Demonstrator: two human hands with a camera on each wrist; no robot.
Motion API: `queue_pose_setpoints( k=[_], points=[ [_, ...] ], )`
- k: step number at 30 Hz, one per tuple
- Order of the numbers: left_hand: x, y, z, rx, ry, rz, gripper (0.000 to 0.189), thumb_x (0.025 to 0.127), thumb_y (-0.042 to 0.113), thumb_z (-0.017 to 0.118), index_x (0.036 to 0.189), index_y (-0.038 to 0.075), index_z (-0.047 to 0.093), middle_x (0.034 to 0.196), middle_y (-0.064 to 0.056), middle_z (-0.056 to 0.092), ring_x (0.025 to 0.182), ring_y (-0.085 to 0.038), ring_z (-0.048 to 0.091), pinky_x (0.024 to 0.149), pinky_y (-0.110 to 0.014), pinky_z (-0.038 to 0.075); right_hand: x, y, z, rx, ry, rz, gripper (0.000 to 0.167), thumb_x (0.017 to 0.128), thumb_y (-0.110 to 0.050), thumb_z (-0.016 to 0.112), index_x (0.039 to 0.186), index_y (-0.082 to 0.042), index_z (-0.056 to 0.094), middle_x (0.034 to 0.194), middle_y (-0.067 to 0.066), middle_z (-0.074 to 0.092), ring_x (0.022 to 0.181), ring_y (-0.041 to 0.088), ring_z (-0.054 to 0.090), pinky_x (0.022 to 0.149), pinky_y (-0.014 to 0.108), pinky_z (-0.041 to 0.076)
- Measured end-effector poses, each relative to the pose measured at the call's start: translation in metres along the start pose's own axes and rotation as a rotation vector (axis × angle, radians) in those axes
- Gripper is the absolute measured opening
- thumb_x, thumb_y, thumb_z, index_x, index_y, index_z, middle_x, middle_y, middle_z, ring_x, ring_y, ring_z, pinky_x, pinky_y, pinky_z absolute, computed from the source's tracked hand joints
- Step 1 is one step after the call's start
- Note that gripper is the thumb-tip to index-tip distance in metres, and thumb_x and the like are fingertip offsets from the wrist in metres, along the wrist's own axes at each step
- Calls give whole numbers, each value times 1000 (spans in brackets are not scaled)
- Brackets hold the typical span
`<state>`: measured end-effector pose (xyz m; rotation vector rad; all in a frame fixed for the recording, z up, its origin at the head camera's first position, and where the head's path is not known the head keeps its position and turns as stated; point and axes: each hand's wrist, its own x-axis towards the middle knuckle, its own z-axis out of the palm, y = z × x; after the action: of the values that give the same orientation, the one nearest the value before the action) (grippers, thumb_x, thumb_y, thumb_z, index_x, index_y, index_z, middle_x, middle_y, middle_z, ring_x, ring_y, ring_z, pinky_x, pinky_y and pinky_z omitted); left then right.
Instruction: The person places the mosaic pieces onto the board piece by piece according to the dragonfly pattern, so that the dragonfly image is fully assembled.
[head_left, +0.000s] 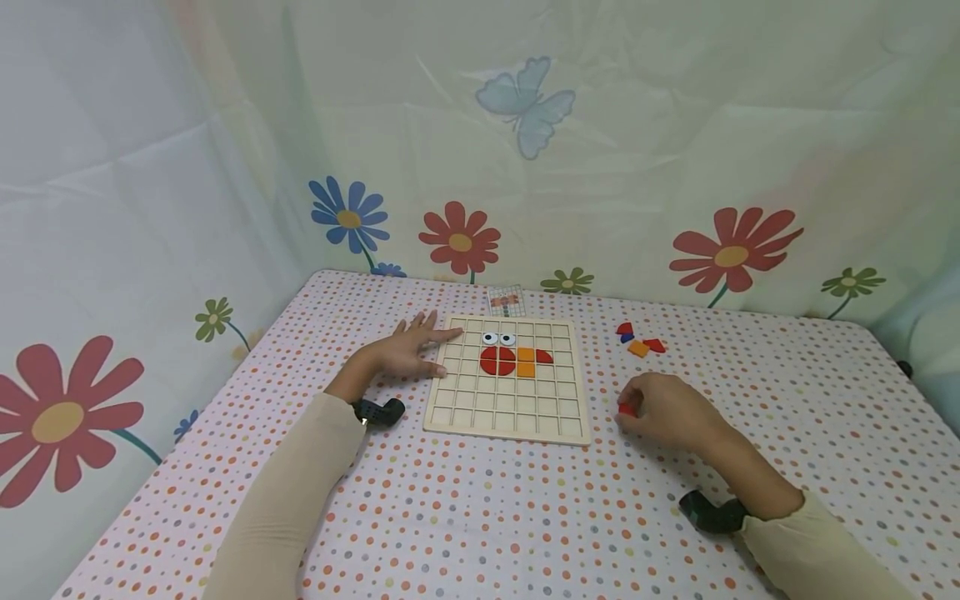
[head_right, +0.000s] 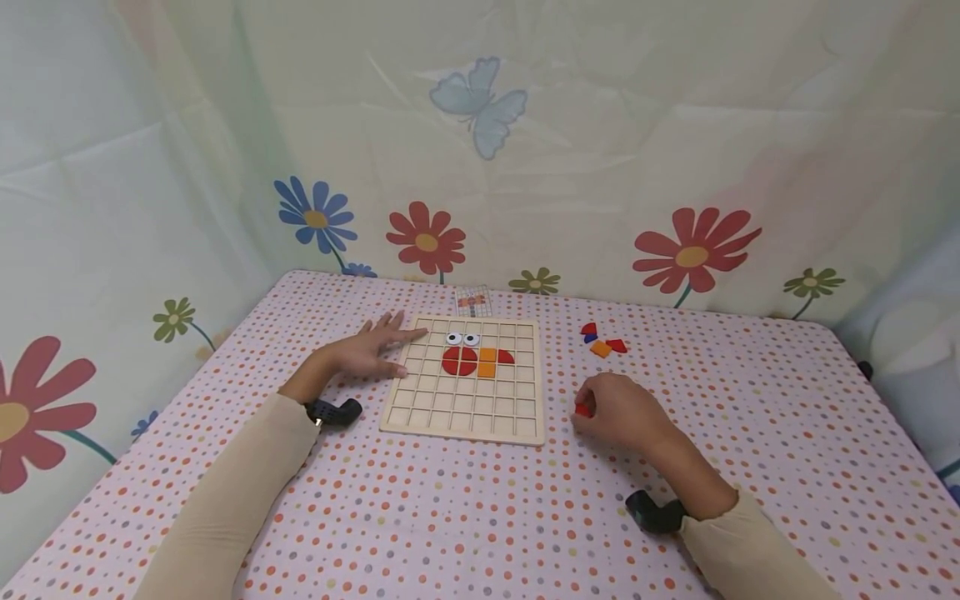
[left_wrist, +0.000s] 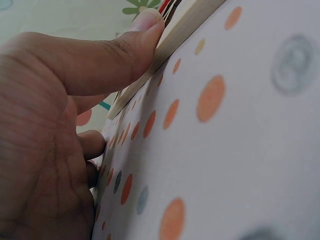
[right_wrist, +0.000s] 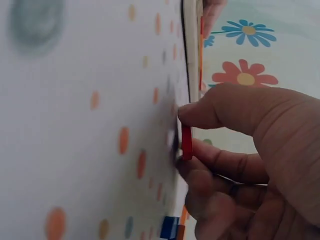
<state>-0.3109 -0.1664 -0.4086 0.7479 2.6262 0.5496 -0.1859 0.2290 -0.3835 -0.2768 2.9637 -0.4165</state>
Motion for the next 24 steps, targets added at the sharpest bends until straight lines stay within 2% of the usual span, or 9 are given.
queue_pose_setpoints(
  k=[8,13,24],
  points=[
    [0,-3,1,10,0,-10,77,89,50,64,156,36,26,166,-13,-9,153,-33,-16,121,-58,-10,0,-2,-3,13,3,4,33,80,-25,78,99,1,68,81,5,68,65,15,53,54,27,45],
    [1,-4,1,11,-1,-13,78,89,50,64,155,37,26,166,-13,-9,153,-32,-15,121,-58,-10,3,-11,-5,36,17,-23,34,81,-25,76,101,0,68,79,4,67,61,14,51,51,26,43],
    [1,-1,1,5,-7,-7,78,89,51,64,156,37,25,166,-13,-8,153,-33,-15,121,-59,-10,35,-43,-8,77,32,-148,30,84,-29,74,100,-4,68,78,2,63,60,13,49,52,25,41]
  ],
)
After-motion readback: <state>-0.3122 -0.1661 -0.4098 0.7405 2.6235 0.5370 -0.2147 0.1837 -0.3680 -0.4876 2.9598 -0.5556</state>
